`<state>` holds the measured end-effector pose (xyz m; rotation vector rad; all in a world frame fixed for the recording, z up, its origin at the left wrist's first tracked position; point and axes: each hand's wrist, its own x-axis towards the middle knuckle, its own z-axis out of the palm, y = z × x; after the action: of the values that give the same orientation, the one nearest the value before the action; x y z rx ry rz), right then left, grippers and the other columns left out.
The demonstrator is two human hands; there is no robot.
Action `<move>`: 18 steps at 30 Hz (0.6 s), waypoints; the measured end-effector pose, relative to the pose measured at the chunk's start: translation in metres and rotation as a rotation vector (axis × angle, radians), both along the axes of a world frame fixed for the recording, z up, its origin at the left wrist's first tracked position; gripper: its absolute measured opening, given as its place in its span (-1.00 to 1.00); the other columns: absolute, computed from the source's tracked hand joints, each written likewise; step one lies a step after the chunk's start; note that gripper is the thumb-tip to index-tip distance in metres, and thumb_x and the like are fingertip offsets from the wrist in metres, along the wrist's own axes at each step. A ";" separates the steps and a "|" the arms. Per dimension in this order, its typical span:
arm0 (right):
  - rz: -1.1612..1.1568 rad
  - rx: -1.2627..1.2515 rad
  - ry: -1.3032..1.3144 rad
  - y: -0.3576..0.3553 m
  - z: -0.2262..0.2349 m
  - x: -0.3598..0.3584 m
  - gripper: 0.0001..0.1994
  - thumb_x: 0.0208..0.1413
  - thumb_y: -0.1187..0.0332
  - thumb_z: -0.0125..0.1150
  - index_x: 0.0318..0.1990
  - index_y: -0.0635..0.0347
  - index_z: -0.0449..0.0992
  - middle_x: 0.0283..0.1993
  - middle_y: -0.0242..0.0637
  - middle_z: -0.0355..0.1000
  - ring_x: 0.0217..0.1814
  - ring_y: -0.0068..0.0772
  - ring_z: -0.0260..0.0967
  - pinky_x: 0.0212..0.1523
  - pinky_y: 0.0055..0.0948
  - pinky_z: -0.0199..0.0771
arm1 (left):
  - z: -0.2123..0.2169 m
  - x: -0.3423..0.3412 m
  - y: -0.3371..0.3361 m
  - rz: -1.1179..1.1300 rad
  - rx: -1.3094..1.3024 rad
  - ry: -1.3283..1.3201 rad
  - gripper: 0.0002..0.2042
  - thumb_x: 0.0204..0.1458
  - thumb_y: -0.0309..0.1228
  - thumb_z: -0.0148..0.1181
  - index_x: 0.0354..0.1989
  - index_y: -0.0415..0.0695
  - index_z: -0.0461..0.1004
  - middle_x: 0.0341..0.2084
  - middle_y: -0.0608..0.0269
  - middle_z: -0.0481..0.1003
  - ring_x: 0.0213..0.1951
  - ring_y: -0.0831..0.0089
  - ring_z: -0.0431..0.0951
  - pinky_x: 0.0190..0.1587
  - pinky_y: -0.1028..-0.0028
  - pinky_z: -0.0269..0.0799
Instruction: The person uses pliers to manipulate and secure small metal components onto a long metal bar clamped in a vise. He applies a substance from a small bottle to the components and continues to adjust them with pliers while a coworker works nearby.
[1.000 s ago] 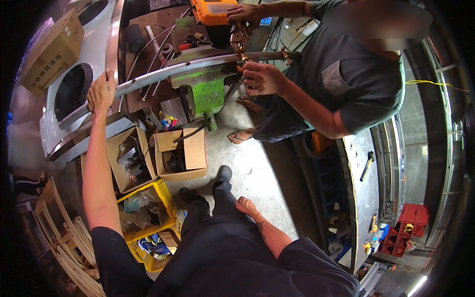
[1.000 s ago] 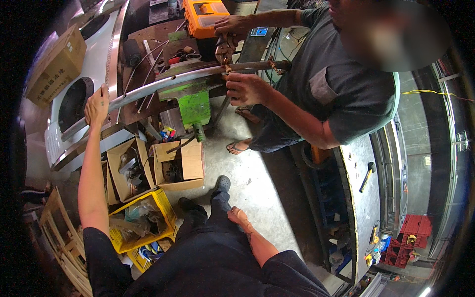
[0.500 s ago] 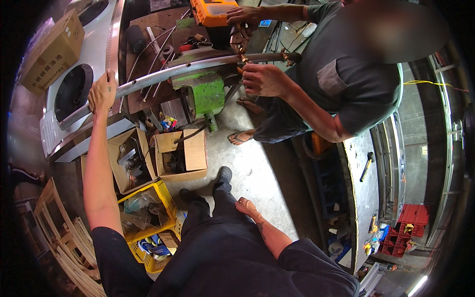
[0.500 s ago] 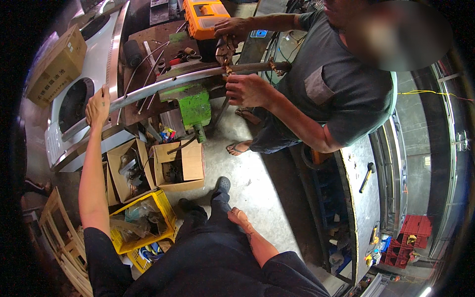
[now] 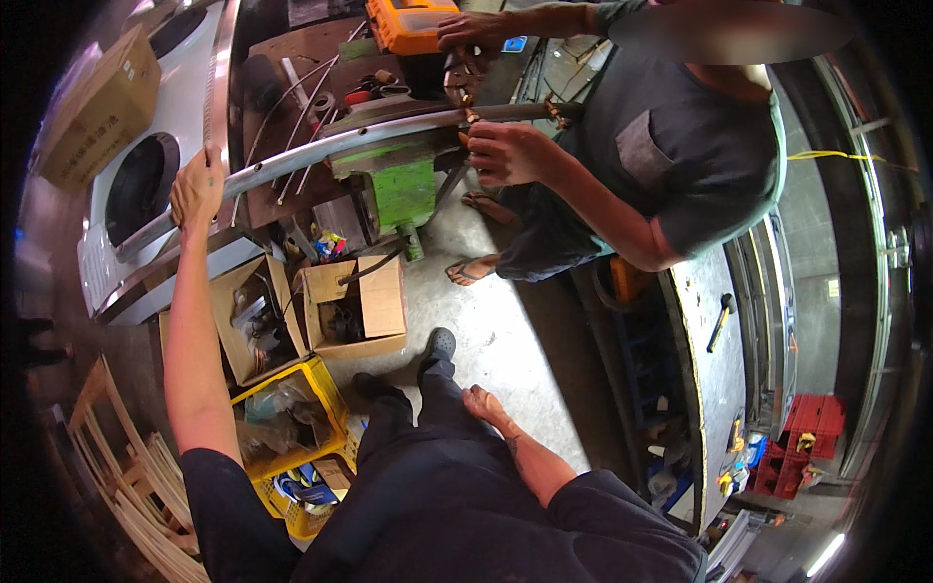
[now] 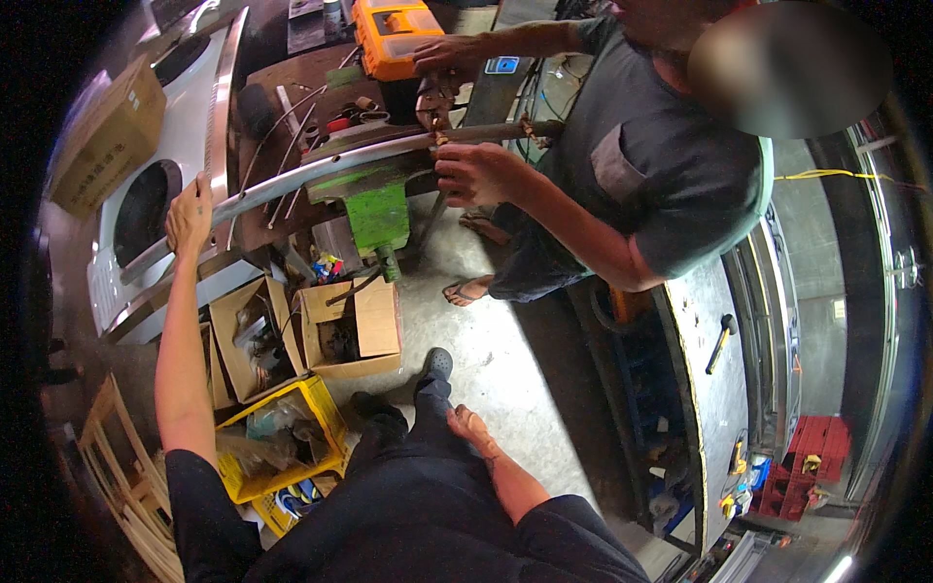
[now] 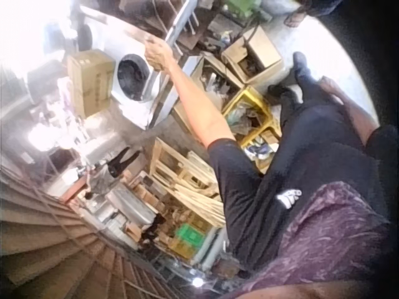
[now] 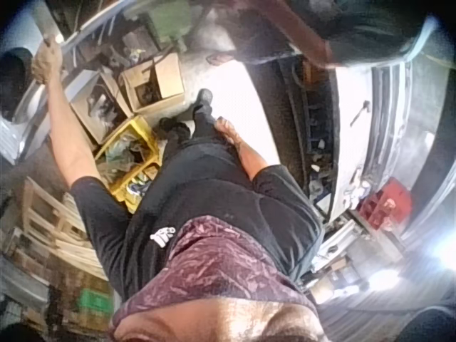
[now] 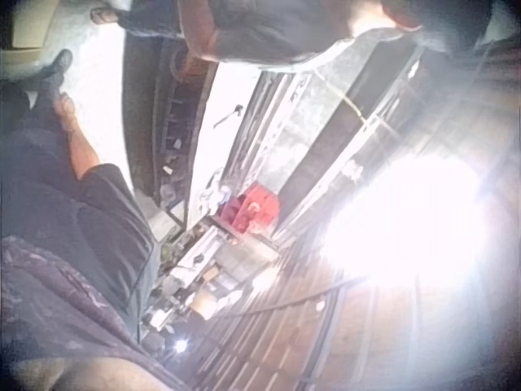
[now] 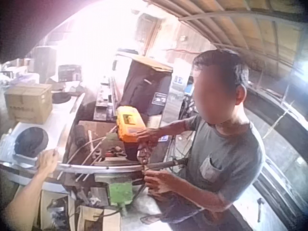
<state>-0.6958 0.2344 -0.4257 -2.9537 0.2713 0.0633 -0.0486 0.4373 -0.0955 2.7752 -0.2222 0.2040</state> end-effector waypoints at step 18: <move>-0.746 1.937 -0.476 -0.156 0.202 0.018 -0.76 0.31 0.44 0.31 0.09 0.20 0.52 -0.10 -0.40 0.53 -0.10 -0.57 0.47 -0.04 -0.51 0.53 | -0.124 -0.492 -0.247 -0.831 -0.820 1.181 -0.55 0.33 -0.29 0.24 0.31 -0.22 0.39 -0.10 0.15 0.58 -0.11 0.44 0.60 -0.04 0.43 0.55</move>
<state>-0.6777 0.0785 -0.2241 -0.8145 0.6602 -0.2897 -0.5401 0.1903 -0.2192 1.4387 -0.7053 -1.1901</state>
